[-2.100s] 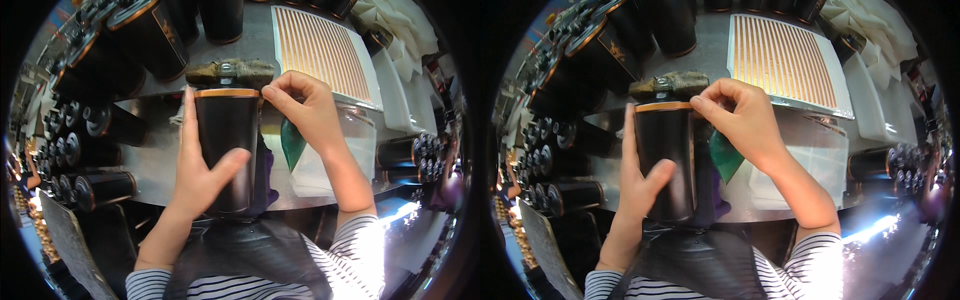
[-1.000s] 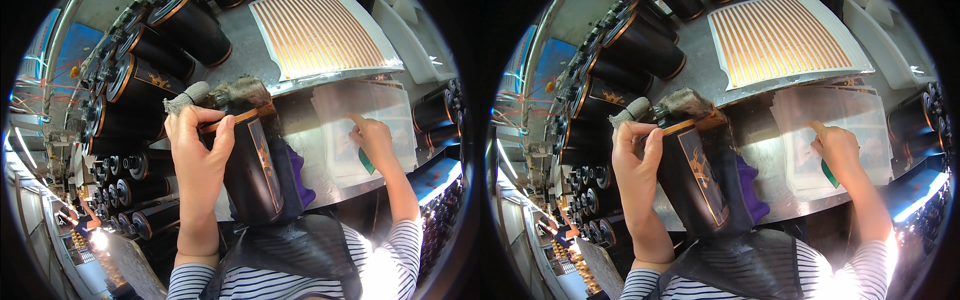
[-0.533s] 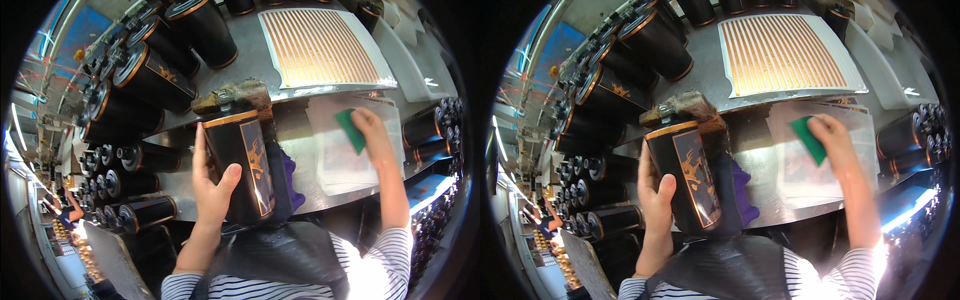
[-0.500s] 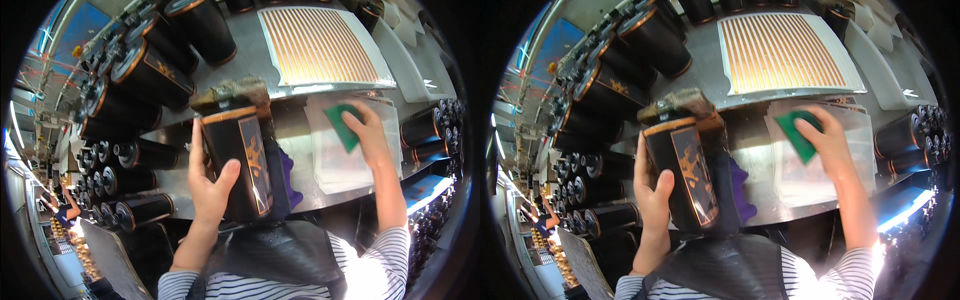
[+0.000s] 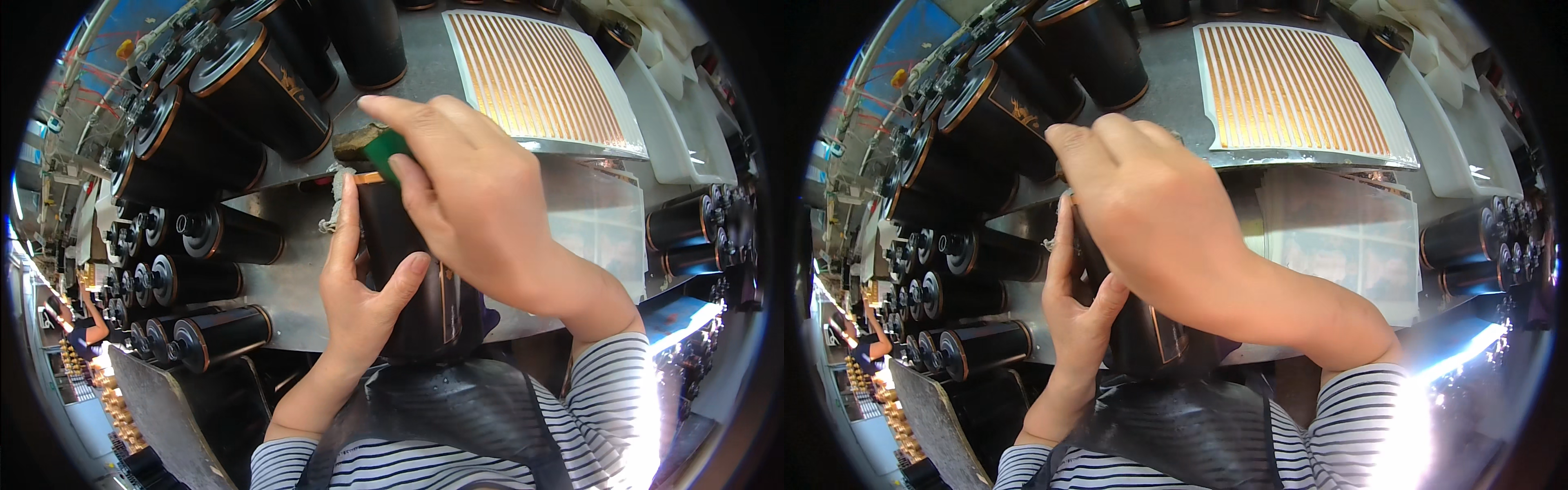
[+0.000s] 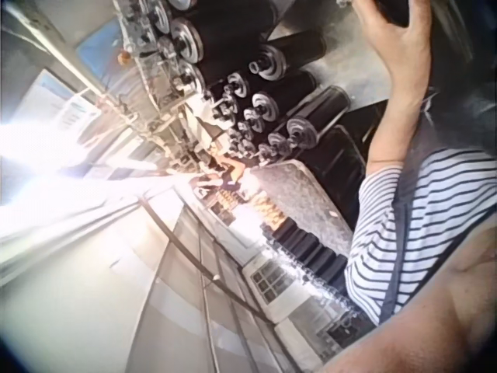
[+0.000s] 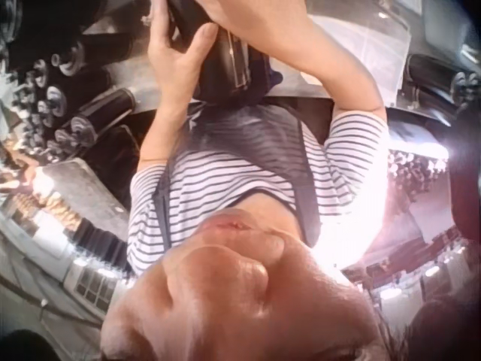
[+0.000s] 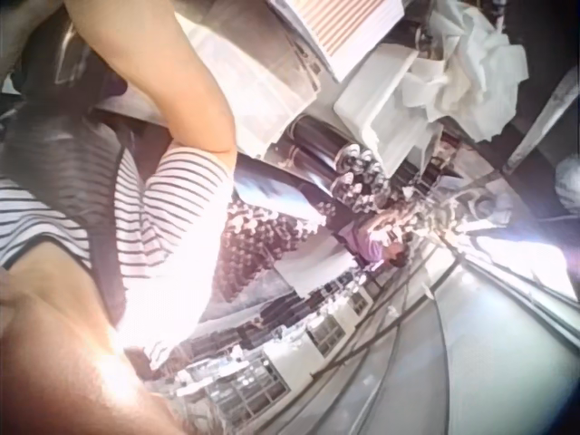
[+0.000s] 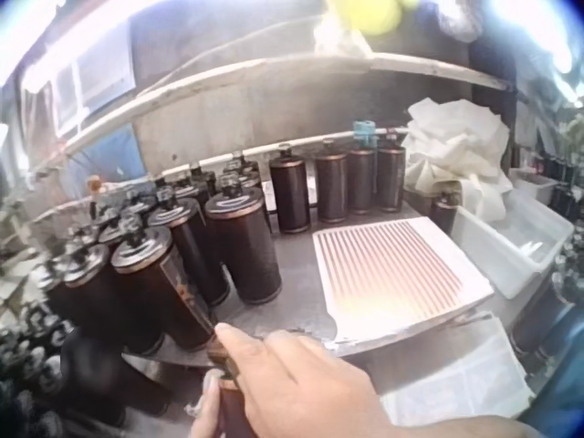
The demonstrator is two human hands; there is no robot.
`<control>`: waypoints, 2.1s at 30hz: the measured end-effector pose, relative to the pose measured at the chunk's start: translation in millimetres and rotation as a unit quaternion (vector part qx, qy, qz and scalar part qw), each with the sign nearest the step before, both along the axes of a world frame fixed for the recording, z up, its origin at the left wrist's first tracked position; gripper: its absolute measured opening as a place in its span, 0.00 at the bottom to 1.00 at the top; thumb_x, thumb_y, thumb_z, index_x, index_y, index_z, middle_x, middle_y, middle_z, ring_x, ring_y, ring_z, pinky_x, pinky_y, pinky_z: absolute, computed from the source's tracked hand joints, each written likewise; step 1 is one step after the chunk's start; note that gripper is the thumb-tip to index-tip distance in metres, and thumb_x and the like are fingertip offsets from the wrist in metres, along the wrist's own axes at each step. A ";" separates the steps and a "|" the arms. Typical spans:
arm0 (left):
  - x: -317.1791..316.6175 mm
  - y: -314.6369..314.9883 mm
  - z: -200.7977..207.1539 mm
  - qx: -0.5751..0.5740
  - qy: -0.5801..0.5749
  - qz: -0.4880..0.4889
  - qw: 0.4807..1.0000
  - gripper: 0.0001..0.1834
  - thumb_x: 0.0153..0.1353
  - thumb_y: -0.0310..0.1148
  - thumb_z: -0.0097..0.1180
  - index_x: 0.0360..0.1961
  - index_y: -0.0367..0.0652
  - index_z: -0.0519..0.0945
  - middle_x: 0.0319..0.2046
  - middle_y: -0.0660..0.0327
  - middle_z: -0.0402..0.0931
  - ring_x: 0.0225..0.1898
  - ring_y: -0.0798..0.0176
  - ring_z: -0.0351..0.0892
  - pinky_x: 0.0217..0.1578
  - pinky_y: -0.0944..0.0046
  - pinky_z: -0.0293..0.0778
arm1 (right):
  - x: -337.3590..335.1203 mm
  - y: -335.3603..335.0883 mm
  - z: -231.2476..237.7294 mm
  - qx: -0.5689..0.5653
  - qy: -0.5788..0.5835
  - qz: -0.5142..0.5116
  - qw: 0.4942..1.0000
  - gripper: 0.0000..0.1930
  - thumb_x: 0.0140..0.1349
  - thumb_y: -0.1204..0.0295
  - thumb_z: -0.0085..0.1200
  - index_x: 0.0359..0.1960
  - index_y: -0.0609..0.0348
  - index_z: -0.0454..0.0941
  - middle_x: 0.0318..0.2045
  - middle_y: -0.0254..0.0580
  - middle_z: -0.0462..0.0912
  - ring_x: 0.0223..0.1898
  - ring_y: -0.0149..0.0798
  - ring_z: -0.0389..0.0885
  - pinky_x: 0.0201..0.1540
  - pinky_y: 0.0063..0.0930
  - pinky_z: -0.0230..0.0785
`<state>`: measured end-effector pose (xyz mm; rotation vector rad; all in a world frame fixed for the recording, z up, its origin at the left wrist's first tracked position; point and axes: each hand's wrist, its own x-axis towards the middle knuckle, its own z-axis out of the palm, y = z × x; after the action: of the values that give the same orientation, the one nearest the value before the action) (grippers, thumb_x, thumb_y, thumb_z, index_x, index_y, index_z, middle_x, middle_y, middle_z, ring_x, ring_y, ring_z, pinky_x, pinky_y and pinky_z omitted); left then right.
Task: The person applies decorative labels and gold foil strips to black cylindrical containers. They smooth the labels with a green squeegee and press the foil edges with a cloth-wrapped finger, repeating the process on multiple containers.
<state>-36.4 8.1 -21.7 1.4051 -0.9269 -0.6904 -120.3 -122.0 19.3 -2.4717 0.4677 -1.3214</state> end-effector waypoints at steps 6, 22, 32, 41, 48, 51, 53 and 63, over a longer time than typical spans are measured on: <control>5.8 -0.6 -5.9 -0.025 0.022 -0.019 0.999 0.48 0.57 0.35 0.63 0.71 0.36 0.47 0.61 0.48 0.63 0.58 0.58 0.69 0.57 0.62 0.67 | -22.6 -0.6 9.4 -0.018 0.064 -0.088 0.994 0.23 0.53 0.84 0.53 0.53 0.56 0.75 0.43 0.48 0.80 0.39 0.47 0.79 0.43 0.31 0.72; 16.2 -15.5 28.1 -0.073 -0.468 -0.052 0.879 0.26 0.50 0.24 0.56 0.53 0.57 0.79 0.38 0.65 0.79 0.65 0.55 0.62 0.59 0.23 0.32 | -84.7 -0.1 -45.2 0.537 -0.164 -0.016 0.827 0.15 0.60 0.77 0.58 0.48 0.64 0.72 0.40 0.38 0.82 0.40 0.24 0.78 0.41 0.17 0.72; 18.1 2.6 -14.6 -0.070 0.183 -0.081 0.977 0.41 0.62 0.28 0.56 0.71 0.40 0.47 0.63 0.52 0.61 0.63 0.60 0.63 0.62 0.62 0.59 | -13.7 52.0 -5.3 -0.043 -0.005 -0.036 0.998 0.19 0.40 0.80 0.68 0.38 0.54 0.83 0.28 0.36 0.79 0.28 0.38 0.74 0.31 0.26 0.67; 18.0 -0.8 30.2 0.023 -0.476 -0.051 0.878 0.29 0.59 0.25 0.50 0.64 0.47 0.68 0.61 0.53 0.67 0.70 0.46 0.50 0.64 0.33 0.30 | -139.1 -16.5 -37.0 0.538 -0.196 0.028 0.819 0.06 0.63 0.69 0.56 0.35 0.59 0.79 0.32 0.29 0.76 0.33 0.23 0.74 0.36 0.16 0.66; -16.5 -22.2 57.3 -0.037 -0.554 -0.029 0.831 0.17 0.51 0.23 0.59 0.43 0.52 0.84 0.34 0.64 0.77 0.54 0.53 0.69 0.66 0.36 0.34 | -228.6 -117.2 -65.8 0.030 0.141 -0.351 0.925 0.11 0.56 0.62 0.61 0.38 0.51 0.83 0.24 0.31 0.73 0.29 0.31 0.73 0.29 0.27 0.66; -28.8 -10.4 64.6 -0.078 -0.526 -0.013 0.847 0.17 0.51 0.21 0.57 0.43 0.46 0.84 0.41 0.58 0.77 0.49 0.52 0.71 0.63 0.51 0.52 | -245.5 -138.8 -67.7 -0.107 0.200 -0.323 0.919 0.08 0.52 0.64 0.62 0.34 0.47 0.84 0.23 0.35 0.73 0.32 0.39 0.74 0.30 0.34 0.69; -37.8 -6.1 60.7 -0.068 -0.431 -0.062 0.898 0.17 0.51 0.19 0.56 0.44 0.43 0.83 0.43 0.56 0.75 0.48 0.53 0.72 0.57 0.57 0.61 | -265.3 -145.2 -72.0 -0.126 0.192 -0.305 0.924 0.07 0.51 0.66 0.63 0.32 0.48 0.83 0.23 0.33 0.75 0.31 0.38 0.75 0.28 0.34 0.69; -87.2 -2.5 33.0 0.200 0.147 -0.371 0.895 0.15 0.69 0.30 0.45 0.49 0.31 0.77 0.42 0.56 0.73 0.42 0.66 0.75 0.44 0.68 0.74 | -208.9 58.4 -18.3 -0.167 0.139 -0.094 0.972 0.16 0.36 0.72 0.64 0.31 0.60 0.81 0.19 0.28 0.71 0.20 0.31 0.70 0.19 0.19 0.62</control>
<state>-123.6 5.7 11.3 1.2149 -1.1151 -1.7044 -329.1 -63.6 1.0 -2.9797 0.5998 -1.2063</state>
